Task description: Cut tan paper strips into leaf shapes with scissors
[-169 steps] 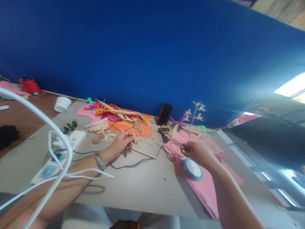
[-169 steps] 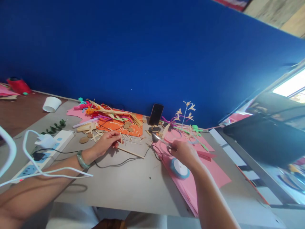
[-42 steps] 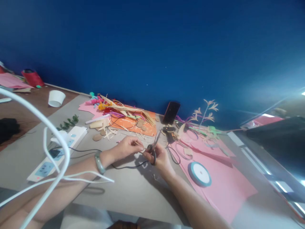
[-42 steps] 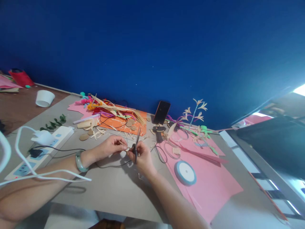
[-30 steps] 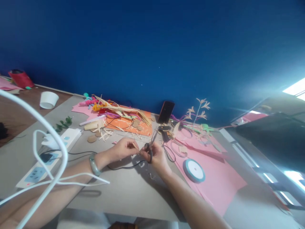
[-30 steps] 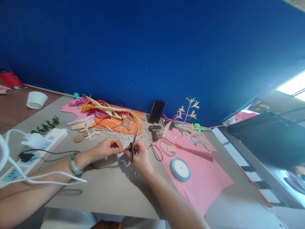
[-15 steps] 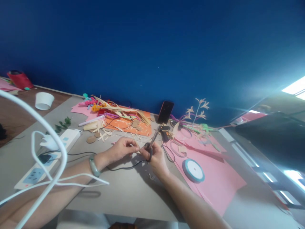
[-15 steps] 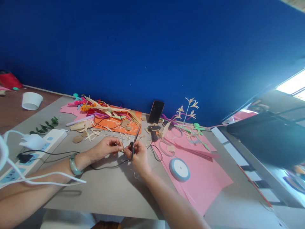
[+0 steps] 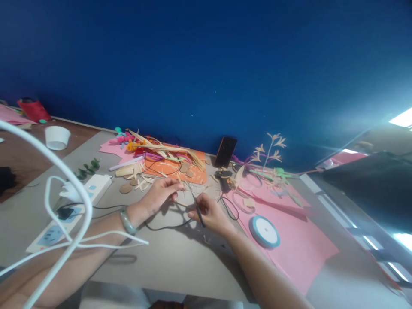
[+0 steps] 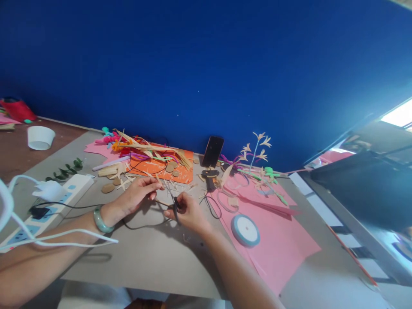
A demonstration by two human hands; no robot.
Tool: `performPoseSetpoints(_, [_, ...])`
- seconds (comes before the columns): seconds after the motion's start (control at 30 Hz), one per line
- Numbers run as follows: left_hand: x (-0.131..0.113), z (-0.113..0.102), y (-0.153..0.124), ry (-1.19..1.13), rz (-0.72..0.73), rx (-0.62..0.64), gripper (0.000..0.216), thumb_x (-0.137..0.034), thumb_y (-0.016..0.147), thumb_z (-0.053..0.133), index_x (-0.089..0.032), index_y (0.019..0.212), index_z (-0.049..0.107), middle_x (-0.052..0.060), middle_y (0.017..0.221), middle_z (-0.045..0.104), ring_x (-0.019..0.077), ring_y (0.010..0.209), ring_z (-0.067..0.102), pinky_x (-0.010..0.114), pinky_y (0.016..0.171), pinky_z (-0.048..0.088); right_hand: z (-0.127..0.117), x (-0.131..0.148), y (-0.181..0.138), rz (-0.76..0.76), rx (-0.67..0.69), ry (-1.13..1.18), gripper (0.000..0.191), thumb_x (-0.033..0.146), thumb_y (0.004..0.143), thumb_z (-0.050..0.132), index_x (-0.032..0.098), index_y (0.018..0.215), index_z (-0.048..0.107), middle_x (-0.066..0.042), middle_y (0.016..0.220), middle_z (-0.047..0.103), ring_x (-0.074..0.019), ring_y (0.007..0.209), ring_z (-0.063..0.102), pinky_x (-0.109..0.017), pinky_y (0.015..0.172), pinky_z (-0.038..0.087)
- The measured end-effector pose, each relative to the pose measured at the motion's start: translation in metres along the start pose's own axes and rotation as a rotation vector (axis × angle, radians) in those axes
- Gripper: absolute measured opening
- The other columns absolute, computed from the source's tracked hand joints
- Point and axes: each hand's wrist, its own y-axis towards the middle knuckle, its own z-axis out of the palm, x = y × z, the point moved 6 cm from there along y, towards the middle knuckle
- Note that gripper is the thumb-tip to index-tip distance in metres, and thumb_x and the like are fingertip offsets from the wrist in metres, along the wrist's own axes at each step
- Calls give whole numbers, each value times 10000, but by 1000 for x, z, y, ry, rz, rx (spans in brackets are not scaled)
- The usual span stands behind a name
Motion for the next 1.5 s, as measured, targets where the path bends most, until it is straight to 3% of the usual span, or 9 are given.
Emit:
performPoseSetpoints(0.13, [1, 1, 0, -56, -6, -8, 232, -332, 686, 710, -119, 724, 626, 28, 728, 669, 40, 447, 470, 176, 428, 326, 7, -3, 0, 31, 57, -52, 454, 442, 571, 798, 187, 700, 445, 71, 578, 430, -78, 539, 350, -201, 483, 287])
performPoseSetpoints(0.3, [0, 3, -2, -70, -21, -5, 228, -321, 679, 708, -119, 732, 618, 34, 757, 681, 38, 442, 477, 172, 424, 337, 12, -5, -1, 38, 75, 54, 468, 472, 585, 792, 191, 692, 433, 76, 566, 394, -76, 524, 337, -206, 474, 255])
performPoseSetpoints(0.7, [-10, 7, -8, -32, -25, -15, 167, -264, 693, 654, -115, 692, 581, 39, 752, 670, 39, 450, 477, 175, 444, 363, 17, -5, -2, 92, 155, 229, 512, 543, 589, 778, 188, 696, 424, 71, 562, 443, -74, 509, 383, -207, 483, 274])
performPoseSetpoints(1.5, [-8, 4, -6, 10, -27, 30, 154, -266, 692, 625, -113, 670, 621, 49, 701, 665, 61, 464, 491, 182, 437, 354, 15, -7, -3, 100, 209, 246, 509, 546, 599, 770, 181, 670, 422, 76, 552, 424, -64, 506, 342, -199, 476, 242])
